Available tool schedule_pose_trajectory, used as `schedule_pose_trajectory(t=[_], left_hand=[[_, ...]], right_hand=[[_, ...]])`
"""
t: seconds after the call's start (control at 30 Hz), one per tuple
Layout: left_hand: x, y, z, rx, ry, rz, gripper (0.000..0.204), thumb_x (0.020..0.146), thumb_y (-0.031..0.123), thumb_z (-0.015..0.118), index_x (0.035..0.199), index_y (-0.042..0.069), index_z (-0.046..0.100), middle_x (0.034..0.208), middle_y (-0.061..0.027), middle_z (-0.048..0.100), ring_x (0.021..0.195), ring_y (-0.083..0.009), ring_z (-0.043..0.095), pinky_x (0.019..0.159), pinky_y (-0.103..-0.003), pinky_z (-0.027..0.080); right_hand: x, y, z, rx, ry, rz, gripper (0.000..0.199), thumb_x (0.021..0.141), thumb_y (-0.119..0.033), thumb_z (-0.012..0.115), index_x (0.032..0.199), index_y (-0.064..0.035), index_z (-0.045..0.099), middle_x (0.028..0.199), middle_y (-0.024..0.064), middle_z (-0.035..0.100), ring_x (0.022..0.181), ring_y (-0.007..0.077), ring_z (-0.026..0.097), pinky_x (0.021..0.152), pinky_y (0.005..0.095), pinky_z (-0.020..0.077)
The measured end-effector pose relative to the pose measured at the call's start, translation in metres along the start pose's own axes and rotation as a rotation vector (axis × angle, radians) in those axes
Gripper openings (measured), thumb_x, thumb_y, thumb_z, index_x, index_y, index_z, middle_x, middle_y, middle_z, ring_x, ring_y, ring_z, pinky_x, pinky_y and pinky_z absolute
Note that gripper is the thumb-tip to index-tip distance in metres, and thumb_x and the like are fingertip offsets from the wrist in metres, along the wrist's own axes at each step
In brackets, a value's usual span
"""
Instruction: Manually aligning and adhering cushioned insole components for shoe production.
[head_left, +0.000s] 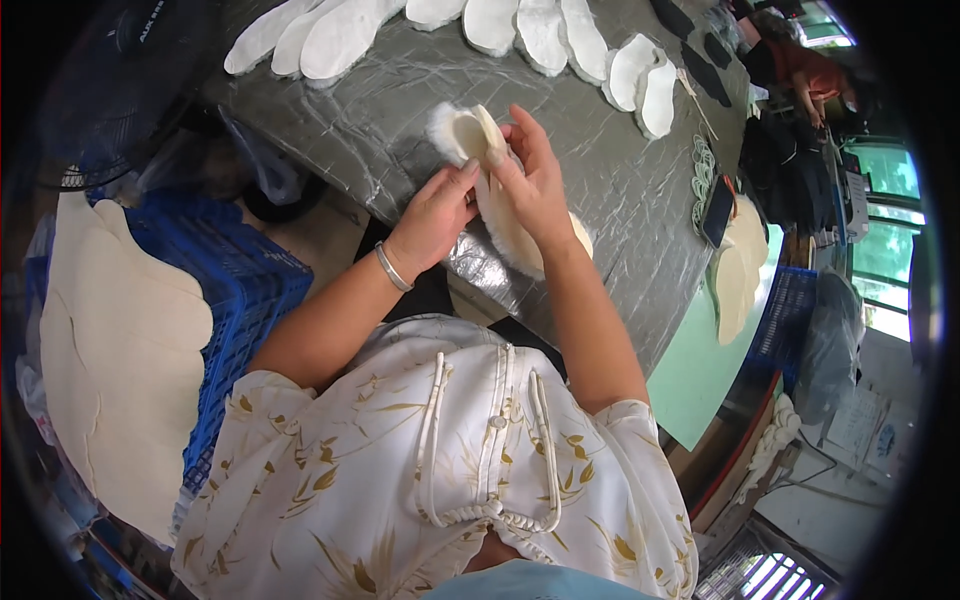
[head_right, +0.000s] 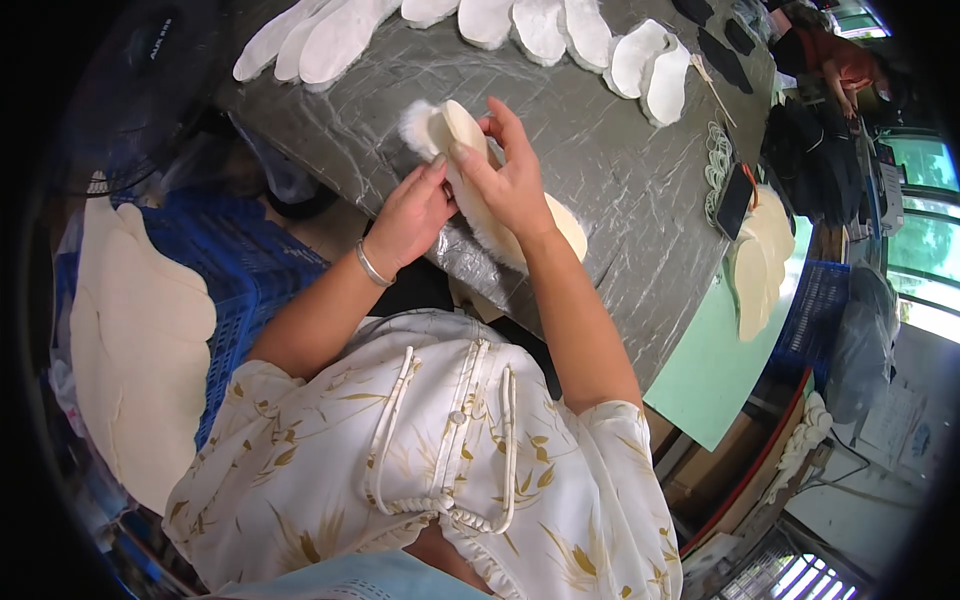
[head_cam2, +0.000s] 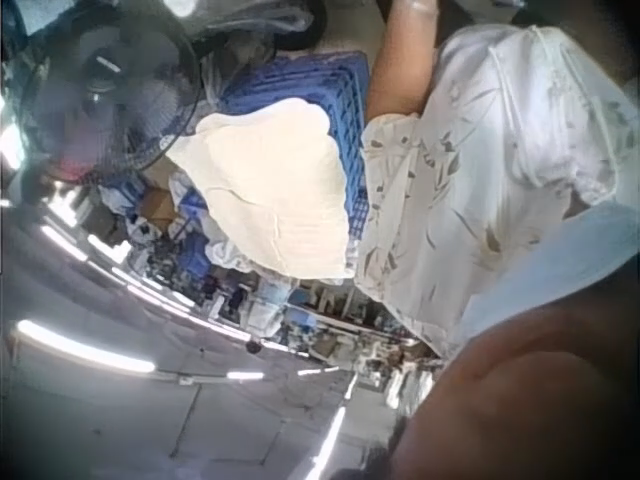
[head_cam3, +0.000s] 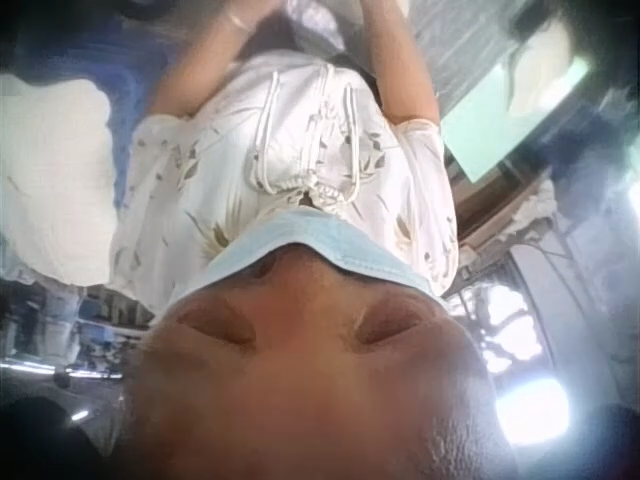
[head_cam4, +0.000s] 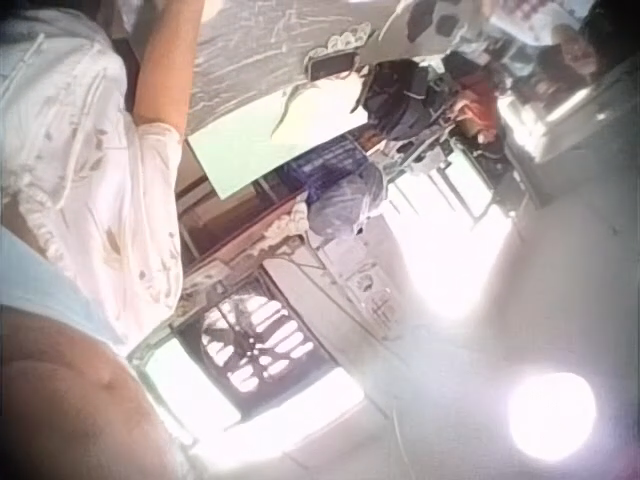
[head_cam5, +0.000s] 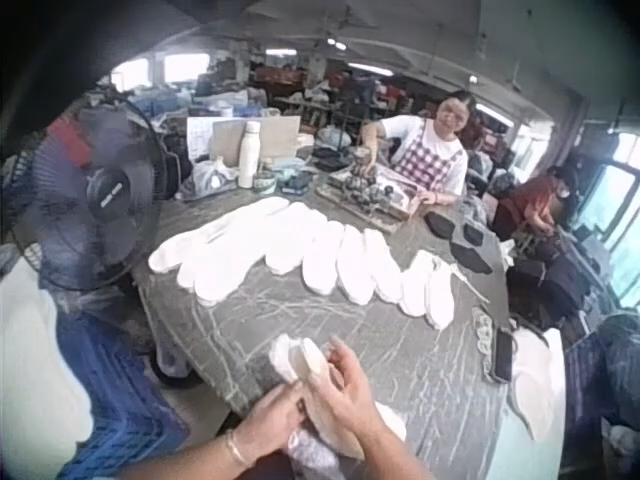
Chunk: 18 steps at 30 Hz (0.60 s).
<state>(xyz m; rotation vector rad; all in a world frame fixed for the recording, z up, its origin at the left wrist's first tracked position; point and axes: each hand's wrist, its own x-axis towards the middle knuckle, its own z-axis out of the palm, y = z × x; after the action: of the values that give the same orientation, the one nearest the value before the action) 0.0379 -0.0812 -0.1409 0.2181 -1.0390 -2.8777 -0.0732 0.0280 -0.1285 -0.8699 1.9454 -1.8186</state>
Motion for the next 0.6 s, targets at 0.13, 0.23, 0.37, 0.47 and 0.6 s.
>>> schedule_pose_trajectory(t=[0.13, 0.23, 0.37, 0.47, 0.6], left_hand=[[-0.004, 0.004, -0.005, -0.085, 0.025, 0.066, 0.039, 0.106, 0.024, 0.037, 0.139, 0.004, 0.040, 0.138, -0.0096, 0.048, 0.129, -0.0199, 0.044, 0.110, -0.040, 0.033], [-0.007, 0.006, -0.003, -0.056, -0.012, 0.115, 0.039, 0.106, 0.021, 0.038, 0.141, 0.005, 0.037, 0.139, -0.0085, 0.046, 0.130, -0.0190, 0.043, 0.110, -0.039, 0.032], [-0.010, 0.005, 0.000, 0.005, 0.022, 0.146, 0.043, 0.106, 0.022, 0.037, 0.144, 0.004, 0.035, 0.140, -0.0083, 0.045, 0.129, -0.0163, 0.044, 0.109, -0.034, 0.035], [-0.011, 0.007, -0.004, -0.011, -0.056, 0.162, 0.040, 0.104, 0.023, 0.036, 0.141, 0.006, 0.039, 0.138, -0.0059, 0.047, 0.129, -0.0163, 0.043, 0.109, -0.036, 0.033], [-0.011, 0.019, -0.006, 0.009, -0.209, 0.173, 0.038, 0.102, 0.031, 0.038, 0.130, 0.009, 0.050, 0.133, -0.0036, 0.051, 0.128, -0.0159, 0.043, 0.108, -0.038, 0.031]], right_hand=[[0.001, -0.010, 0.004, -0.038, -0.023, -0.049, 0.080, 0.078, -0.024, 0.079, 0.142, 0.0027, 0.039, 0.120, 0.0119, 0.055, 0.115, 0.0222, 0.053, 0.103, 0.0385, 0.0399], [-0.001, -0.019, 0.007, -0.036, -0.023, -0.080, 0.081, 0.076, -0.025, 0.083, 0.139, 0.0008, 0.041, 0.120, 0.0120, 0.054, 0.113, 0.0232, 0.054, 0.099, 0.0388, 0.0431], [-0.004, -0.032, 0.012, -0.140, 0.020, -0.121, 0.083, 0.070, -0.029, 0.087, 0.136, -0.0006, 0.045, 0.119, 0.0124, 0.054, 0.111, 0.0244, 0.054, 0.095, 0.0374, 0.0438], [-0.004, -0.034, 0.013, -0.264, 0.050, -0.191, 0.079, 0.067, -0.029, 0.088, 0.131, -0.0023, 0.051, 0.119, 0.0136, 0.053, 0.109, 0.0268, 0.053, 0.093, 0.0363, 0.0437], [-0.003, -0.039, 0.013, -0.416, 0.090, -0.236, 0.078, 0.065, -0.031, 0.089, 0.129, -0.0039, 0.053, 0.118, 0.0138, 0.053, 0.108, 0.0283, 0.054, 0.093, 0.0373, 0.0448]])
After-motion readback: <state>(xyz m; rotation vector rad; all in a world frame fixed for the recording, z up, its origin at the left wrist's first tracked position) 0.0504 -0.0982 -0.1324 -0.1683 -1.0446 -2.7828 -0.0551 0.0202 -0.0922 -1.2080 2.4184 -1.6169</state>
